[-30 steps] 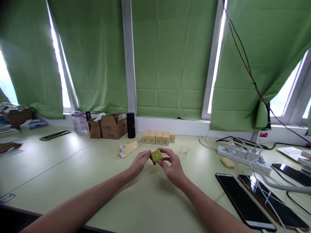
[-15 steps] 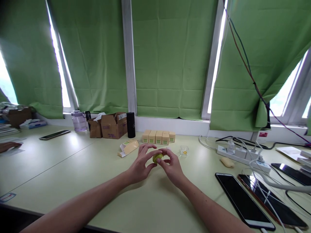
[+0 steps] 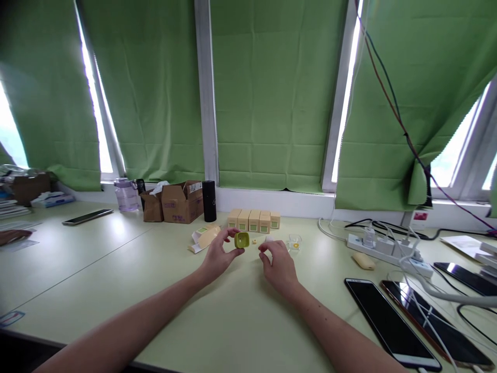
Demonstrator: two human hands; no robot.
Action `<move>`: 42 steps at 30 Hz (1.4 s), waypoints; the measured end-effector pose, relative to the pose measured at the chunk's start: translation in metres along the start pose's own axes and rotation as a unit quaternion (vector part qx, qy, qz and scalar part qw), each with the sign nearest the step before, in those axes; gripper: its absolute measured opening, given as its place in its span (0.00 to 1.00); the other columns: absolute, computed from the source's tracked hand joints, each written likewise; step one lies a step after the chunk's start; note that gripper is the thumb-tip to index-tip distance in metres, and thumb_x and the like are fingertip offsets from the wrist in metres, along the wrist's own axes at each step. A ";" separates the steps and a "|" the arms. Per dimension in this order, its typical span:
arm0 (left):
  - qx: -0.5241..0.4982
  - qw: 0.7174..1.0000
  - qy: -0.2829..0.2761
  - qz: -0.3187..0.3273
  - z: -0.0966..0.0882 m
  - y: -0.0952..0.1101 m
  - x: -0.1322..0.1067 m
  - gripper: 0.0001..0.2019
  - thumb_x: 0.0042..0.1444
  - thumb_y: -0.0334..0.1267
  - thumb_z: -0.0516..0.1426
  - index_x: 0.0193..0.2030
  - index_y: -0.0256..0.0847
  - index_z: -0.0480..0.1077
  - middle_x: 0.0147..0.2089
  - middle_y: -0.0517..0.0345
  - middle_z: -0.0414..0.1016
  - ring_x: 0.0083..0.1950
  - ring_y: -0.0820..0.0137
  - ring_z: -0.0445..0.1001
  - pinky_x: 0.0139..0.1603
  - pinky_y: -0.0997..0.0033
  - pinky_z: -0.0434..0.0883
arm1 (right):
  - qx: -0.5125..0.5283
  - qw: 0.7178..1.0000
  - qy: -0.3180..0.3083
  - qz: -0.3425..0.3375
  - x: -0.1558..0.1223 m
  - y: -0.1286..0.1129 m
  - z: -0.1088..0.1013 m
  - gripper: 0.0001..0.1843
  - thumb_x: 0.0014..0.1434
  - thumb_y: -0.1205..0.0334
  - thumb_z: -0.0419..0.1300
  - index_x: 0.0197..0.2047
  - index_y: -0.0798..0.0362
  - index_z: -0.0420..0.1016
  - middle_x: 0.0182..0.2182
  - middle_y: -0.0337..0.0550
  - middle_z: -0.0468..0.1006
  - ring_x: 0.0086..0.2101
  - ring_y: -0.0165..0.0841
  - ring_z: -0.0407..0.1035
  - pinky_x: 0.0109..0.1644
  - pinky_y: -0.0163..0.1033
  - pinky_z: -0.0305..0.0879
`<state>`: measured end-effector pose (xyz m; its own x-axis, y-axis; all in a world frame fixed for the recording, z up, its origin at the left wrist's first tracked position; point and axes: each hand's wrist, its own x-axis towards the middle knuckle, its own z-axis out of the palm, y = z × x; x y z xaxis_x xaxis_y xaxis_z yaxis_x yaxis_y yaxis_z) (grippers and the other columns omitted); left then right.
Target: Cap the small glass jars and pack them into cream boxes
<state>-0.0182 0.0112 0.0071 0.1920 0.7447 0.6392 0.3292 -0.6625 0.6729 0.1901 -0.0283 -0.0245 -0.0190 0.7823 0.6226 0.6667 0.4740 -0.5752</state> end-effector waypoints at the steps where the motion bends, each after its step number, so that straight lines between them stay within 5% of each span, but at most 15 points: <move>1: -0.003 1.000 0.003 -0.013 -0.001 -0.002 0.002 0.22 0.48 0.29 0.67 0.50 0.45 0.71 0.49 0.56 0.77 0.51 0.61 0.73 0.53 0.57 0.68 | -0.049 0.999 -0.021 -0.012 0.000 0.001 0.002 0.12 0.64 0.66 0.55 0.46 0.49 0.78 0.46 0.48 0.82 0.51 0.45 0.69 0.52 0.50 0.69; 10: -0.048 0.998 0.006 -0.029 -0.002 -0.011 0.007 0.23 0.45 0.29 0.67 0.49 0.45 0.71 0.46 0.56 0.80 0.52 0.60 0.76 0.53 0.56 0.68 | -0.327 0.924 -0.164 -0.109 0.016 -0.006 0.017 0.21 0.64 0.67 0.55 0.59 0.52 0.75 0.61 0.51 0.74 0.64 0.48 0.57 0.68 0.52 0.49; 14: -0.061 0.998 0.001 -0.032 0.000 -0.010 0.006 0.23 0.44 0.27 0.67 0.49 0.44 0.71 0.47 0.56 0.80 0.51 0.60 0.76 0.52 0.58 0.68 | -0.391 0.892 -0.199 -0.108 0.035 -0.005 0.021 0.19 0.66 0.63 0.54 0.58 0.53 0.75 0.58 0.57 0.76 0.65 0.48 0.56 0.68 0.52 0.46; 20: -0.052 0.998 0.000 -0.022 0.001 -0.009 0.005 0.23 0.46 0.28 0.67 0.50 0.44 0.72 0.48 0.54 0.80 0.52 0.60 0.76 0.53 0.57 0.68 | -0.407 0.880 -0.224 -0.100 0.057 0.001 0.036 0.16 0.64 0.64 0.56 0.51 0.55 0.81 0.49 0.59 0.81 0.60 0.49 0.63 0.67 0.53 0.45; 28: -0.045 0.999 0.007 -0.007 0.002 -0.011 0.005 0.23 0.46 0.30 0.68 0.50 0.44 0.73 0.48 0.55 0.80 0.52 0.60 0.76 0.53 0.57 0.69 | -0.397 0.885 -0.214 -0.117 0.060 -0.003 0.041 0.19 0.63 0.69 0.55 0.54 0.58 0.78 0.51 0.58 0.80 0.59 0.47 0.63 0.65 0.50 0.47; 36: -0.028 0.999 0.033 -0.001 0.001 -0.010 0.005 0.23 0.47 0.30 0.68 0.50 0.45 0.73 0.49 0.54 0.79 0.52 0.60 0.76 0.52 0.56 0.69 | -0.370 0.893 -0.204 -0.154 0.031 -0.027 0.010 0.20 0.53 0.75 0.60 0.49 0.54 0.77 0.45 0.53 0.80 0.51 0.45 0.67 0.57 0.45 0.54; 39: -0.026 0.999 0.029 -0.003 0.002 -0.009 0.003 0.23 0.46 0.29 0.68 0.50 0.45 0.73 0.49 0.54 0.79 0.52 0.59 0.76 0.53 0.55 0.69 | -0.316 0.917 -0.198 -0.143 0.013 -0.037 -0.004 0.21 0.48 0.80 0.58 0.44 0.52 0.77 0.41 0.49 0.81 0.45 0.42 0.70 0.47 0.42 0.58; 42: -0.022 0.999 0.024 -0.001 0.004 -0.007 0.001 0.23 0.47 0.28 0.68 0.51 0.45 0.73 0.49 0.54 0.78 0.52 0.59 0.75 0.54 0.55 0.69 | -0.218 0.954 -0.177 -0.103 -0.003 -0.044 -0.014 0.17 0.55 0.78 0.55 0.41 0.49 0.76 0.38 0.44 0.82 0.40 0.39 0.72 0.38 0.40 0.59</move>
<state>-0.0171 0.0169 0.0016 0.1467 0.7420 0.6541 0.2885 -0.6646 0.6892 0.1715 -0.0568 0.0065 -0.3819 0.8154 0.4351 0.8669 0.4792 -0.1371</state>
